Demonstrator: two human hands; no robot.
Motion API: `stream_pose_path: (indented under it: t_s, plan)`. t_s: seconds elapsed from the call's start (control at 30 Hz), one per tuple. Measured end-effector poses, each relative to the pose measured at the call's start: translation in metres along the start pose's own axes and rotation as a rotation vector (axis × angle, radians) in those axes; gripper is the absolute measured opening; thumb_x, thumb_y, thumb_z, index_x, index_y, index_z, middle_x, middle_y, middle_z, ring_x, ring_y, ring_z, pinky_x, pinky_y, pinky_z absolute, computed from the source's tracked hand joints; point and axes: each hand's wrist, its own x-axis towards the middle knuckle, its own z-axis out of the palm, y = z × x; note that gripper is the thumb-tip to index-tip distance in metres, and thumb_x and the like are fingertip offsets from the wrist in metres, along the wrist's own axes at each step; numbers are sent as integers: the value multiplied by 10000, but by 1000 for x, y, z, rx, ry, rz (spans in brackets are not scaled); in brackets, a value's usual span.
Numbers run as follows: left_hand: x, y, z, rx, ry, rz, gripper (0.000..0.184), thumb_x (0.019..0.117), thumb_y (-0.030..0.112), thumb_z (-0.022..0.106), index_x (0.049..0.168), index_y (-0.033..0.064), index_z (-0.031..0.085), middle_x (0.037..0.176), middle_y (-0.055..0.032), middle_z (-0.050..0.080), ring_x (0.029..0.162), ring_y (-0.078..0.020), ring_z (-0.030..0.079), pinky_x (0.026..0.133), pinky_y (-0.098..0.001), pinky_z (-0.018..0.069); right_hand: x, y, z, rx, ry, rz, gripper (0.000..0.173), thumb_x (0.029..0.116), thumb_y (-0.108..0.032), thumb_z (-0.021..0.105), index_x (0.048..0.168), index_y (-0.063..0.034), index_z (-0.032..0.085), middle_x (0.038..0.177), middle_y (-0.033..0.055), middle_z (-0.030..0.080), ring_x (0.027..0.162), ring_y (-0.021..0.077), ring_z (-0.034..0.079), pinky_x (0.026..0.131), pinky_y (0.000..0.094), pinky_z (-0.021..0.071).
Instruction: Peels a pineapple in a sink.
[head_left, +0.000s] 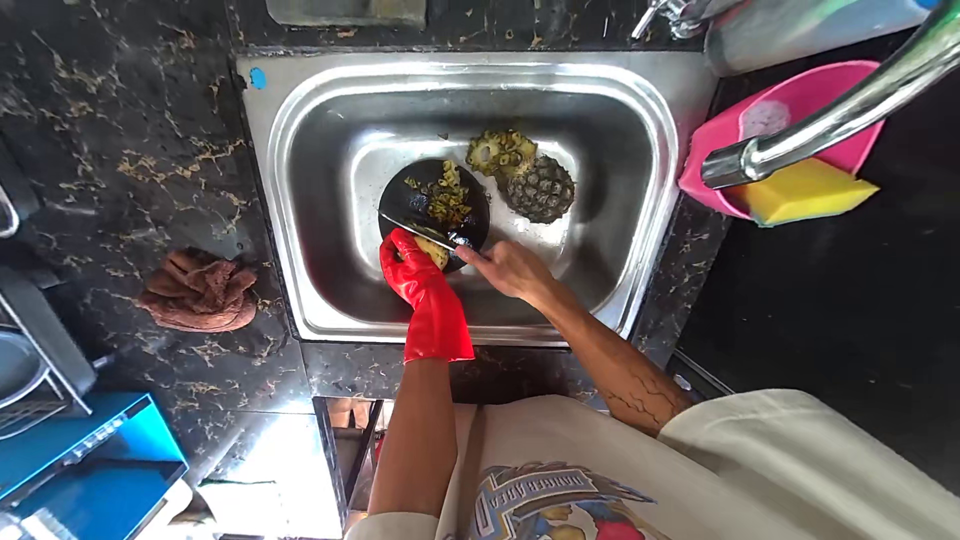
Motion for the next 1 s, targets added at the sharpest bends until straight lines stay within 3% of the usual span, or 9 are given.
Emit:
stream_pose_path:
  t_s: [0.1,0.3,0.37,0.47,0.6,0.7,0.8,0.93,1.0]
  plan:
    - [0,-2,-1,25,-13,-10,282,1058,285,568,1203,77,692,1076,-83,710,977,-127,671,884,-327,547,13,3,4,97,-80,-9,891,933,-834,280,718,-43,629,705,149,610,709,337,638,634,582,492]
    - [-1,-4,-2,46,-27,24,339,1063,339,550,1222,68,676,1106,-97,709,1023,-141,673,943,-340,537,44,-22,-10,-22,-106,17,938,905,-864,289,894,-22,701,918,205,693,934,386,687,778,635,514]
    - [-1,-3,-1,-20,-42,15,355,1027,358,622,1221,64,674,1126,-97,707,1043,-143,672,951,-339,538,49,-3,-4,76,-144,26,970,911,-864,257,897,2,695,873,210,671,850,372,669,752,615,514]
    - [6,1,-5,-25,-135,-25,400,952,340,727,1271,103,681,1231,-79,701,1153,-141,654,1014,-353,522,39,25,9,221,-90,0,956,928,-851,197,780,-21,648,739,163,617,721,333,633,679,585,506]
    - [3,8,-4,-1,-89,-92,346,915,267,780,1198,81,715,1112,-95,732,1021,-154,692,918,-355,557,-10,17,8,168,54,6,869,950,-811,281,722,-51,635,710,153,623,728,354,654,648,600,500]
    - [-17,7,5,-120,38,-158,322,979,223,694,1228,26,639,1053,-142,702,945,-208,687,840,-400,579,-29,13,23,80,171,-48,829,918,-823,380,731,-62,651,677,156,629,682,364,668,583,605,512]
    - [-23,1,11,-117,89,-163,346,1017,264,642,1250,10,613,1045,-149,698,924,-218,690,832,-410,584,-29,16,33,62,237,-82,823,914,-828,380,699,-69,616,628,142,587,628,353,640,530,580,486]
    - [6,-47,20,-146,80,-21,319,993,219,672,1217,1,610,996,-126,702,888,-188,698,804,-385,603,-17,15,21,-28,68,-34,907,898,-872,268,742,-62,644,721,147,641,768,356,677,652,581,512]
    - [7,-42,17,-198,51,-40,262,995,130,647,1209,-10,587,983,-123,690,884,-172,688,807,-371,594,-19,14,18,-57,46,-45,910,903,-867,262,737,-54,638,717,145,637,764,351,676,649,571,510]
